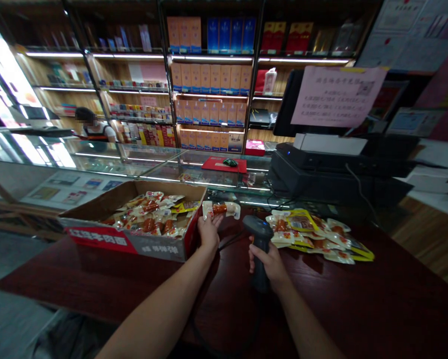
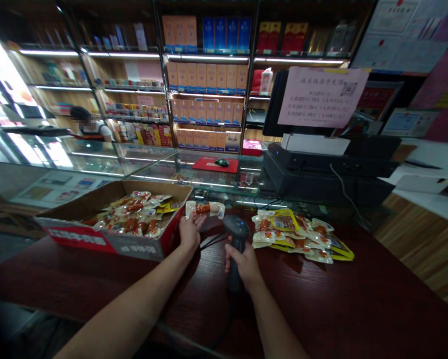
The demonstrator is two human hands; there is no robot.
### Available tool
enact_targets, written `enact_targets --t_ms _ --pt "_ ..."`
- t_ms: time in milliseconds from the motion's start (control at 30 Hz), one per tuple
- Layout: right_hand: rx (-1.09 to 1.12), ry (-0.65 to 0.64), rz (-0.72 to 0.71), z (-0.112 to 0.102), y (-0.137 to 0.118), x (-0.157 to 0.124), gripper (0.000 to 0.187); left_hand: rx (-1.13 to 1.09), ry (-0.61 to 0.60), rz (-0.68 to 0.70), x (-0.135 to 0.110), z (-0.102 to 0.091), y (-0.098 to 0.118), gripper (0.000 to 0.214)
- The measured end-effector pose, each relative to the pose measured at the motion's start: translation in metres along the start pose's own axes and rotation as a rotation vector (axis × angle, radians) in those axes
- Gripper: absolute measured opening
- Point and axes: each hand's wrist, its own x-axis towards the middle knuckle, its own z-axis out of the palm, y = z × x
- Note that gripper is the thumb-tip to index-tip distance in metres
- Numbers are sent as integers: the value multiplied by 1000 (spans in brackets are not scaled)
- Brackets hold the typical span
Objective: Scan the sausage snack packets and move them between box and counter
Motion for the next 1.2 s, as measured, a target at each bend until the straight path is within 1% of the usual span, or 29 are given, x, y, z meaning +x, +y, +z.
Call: enact_targets --t_ms 300,467,633,833,933,1033,1133,1200 --pt "2 -5 12 0 3 1 41 -26 -13 12 -1 0 0 11" --pt "10 -7 12 0 4 1 38 -32 12 -3 -2 2 1 10" --pt "13 -4 9 1 3 1 39 -44 29 -1 -3 4 2 12" --pt "17 12 1 0 4 1 43 -24 14 -4 -3 3 3 14" --pt "12 17 3 0 4 2 44 -25 -12 -3 -3 4 3 14" --pt "28 30 4 0 1 0 45 -1 -63 9 -7 7 2 21" --pt "57 60 -18 -2 -8 -3 45 79 -188 27 -14 14 -5 29" --pt "74 77 -44 -4 -18 -6 45 175 -281 49 -19 19 -13 33"
